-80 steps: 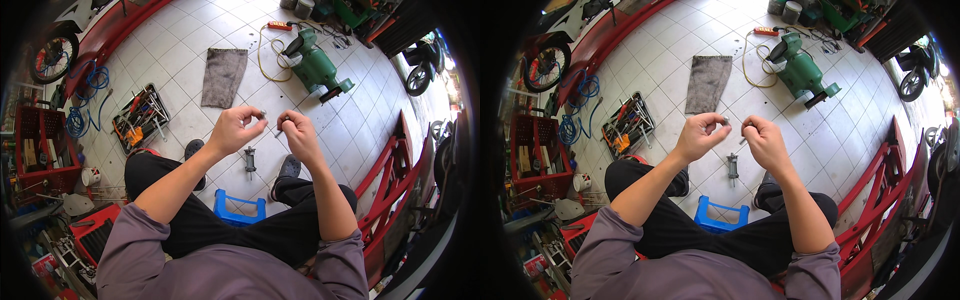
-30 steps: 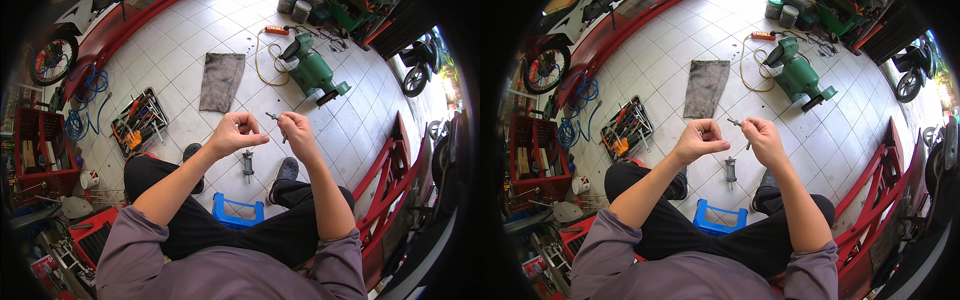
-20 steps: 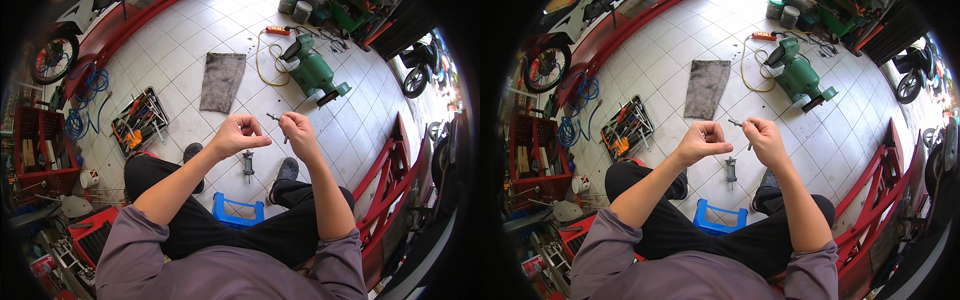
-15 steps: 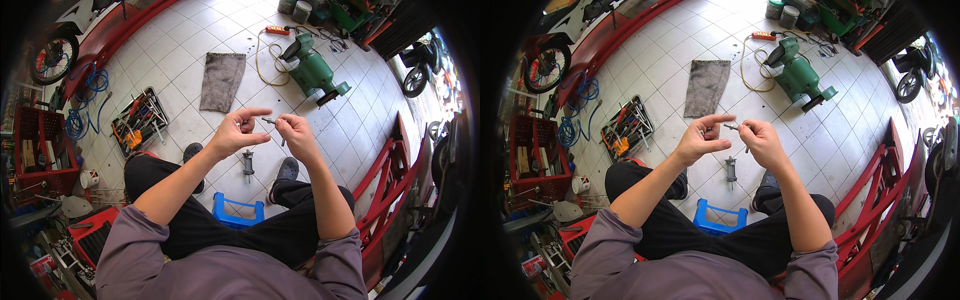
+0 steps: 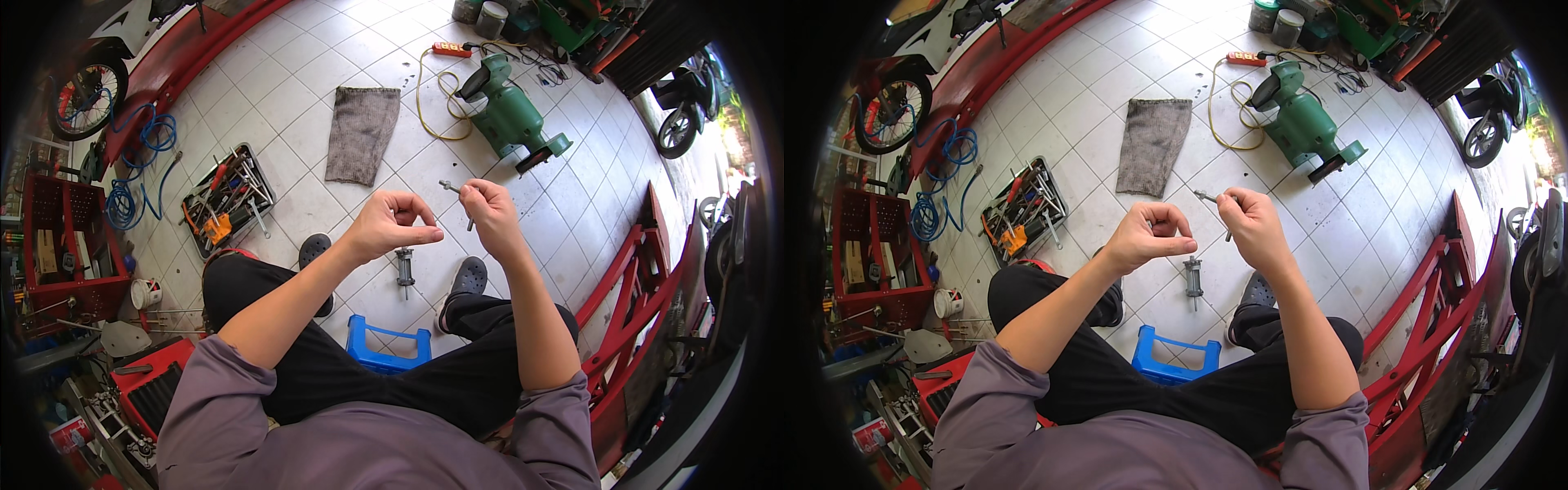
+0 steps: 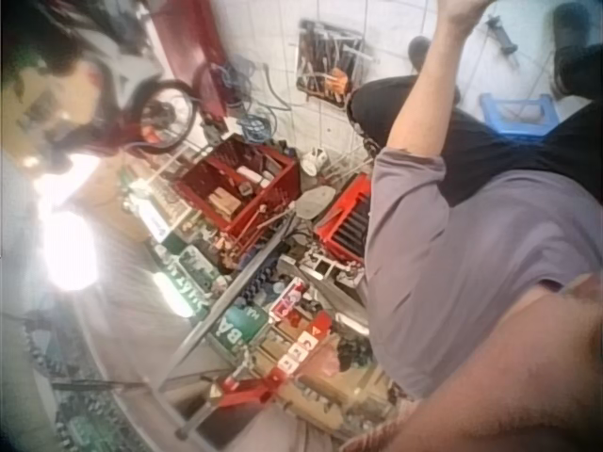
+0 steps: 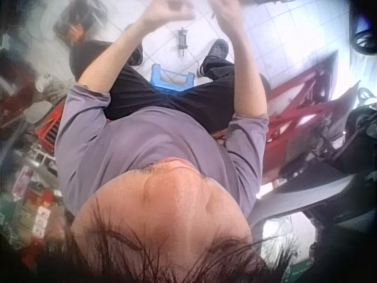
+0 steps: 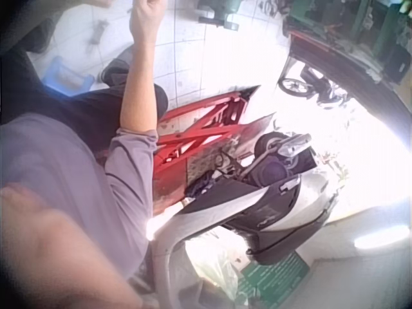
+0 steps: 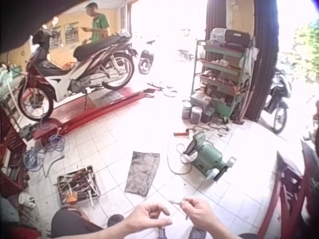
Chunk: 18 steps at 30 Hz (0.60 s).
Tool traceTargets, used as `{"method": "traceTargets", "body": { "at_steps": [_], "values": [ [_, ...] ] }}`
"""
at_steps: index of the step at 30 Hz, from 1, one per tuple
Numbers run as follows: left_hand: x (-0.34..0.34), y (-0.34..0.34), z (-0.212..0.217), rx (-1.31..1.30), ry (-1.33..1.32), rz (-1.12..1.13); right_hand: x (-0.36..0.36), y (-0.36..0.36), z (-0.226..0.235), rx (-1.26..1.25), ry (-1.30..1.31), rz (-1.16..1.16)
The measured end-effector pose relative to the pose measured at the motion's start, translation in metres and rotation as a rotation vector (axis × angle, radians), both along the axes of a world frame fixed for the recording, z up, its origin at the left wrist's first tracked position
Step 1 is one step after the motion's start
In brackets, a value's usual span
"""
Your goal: The person aligns and pieces together mechanical components of a motorcycle shaft and gear assembly by hand.
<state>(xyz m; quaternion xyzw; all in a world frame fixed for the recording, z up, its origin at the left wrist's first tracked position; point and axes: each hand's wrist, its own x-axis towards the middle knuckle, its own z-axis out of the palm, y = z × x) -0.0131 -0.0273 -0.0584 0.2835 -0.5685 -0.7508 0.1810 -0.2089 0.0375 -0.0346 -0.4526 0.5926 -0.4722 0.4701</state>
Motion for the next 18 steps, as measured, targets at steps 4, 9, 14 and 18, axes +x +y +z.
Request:
{"method": "traceTargets", "body": {
  "at_steps": [4,9,14,18],
  "values": [
    [-0.0085,0.0031,0.0055,0.037,0.159,0.159,0.0035,0.0047,0.0070,0.083,0.009,0.103],
    [-0.0001,0.0001,0.0041,-0.014,0.031,-0.010,0.0019,0.0017,0.0018,0.017,0.033,-0.035],
    [-0.0048,0.0027,0.0043,0.083,0.152,0.145,0.0041,0.0037,0.0075,0.069,0.016,0.070],
    [-0.0019,0.0007,0.0044,0.062,0.130,0.102,0.0030,0.0020,0.0040,0.053,0.049,0.035]
  ]
}}
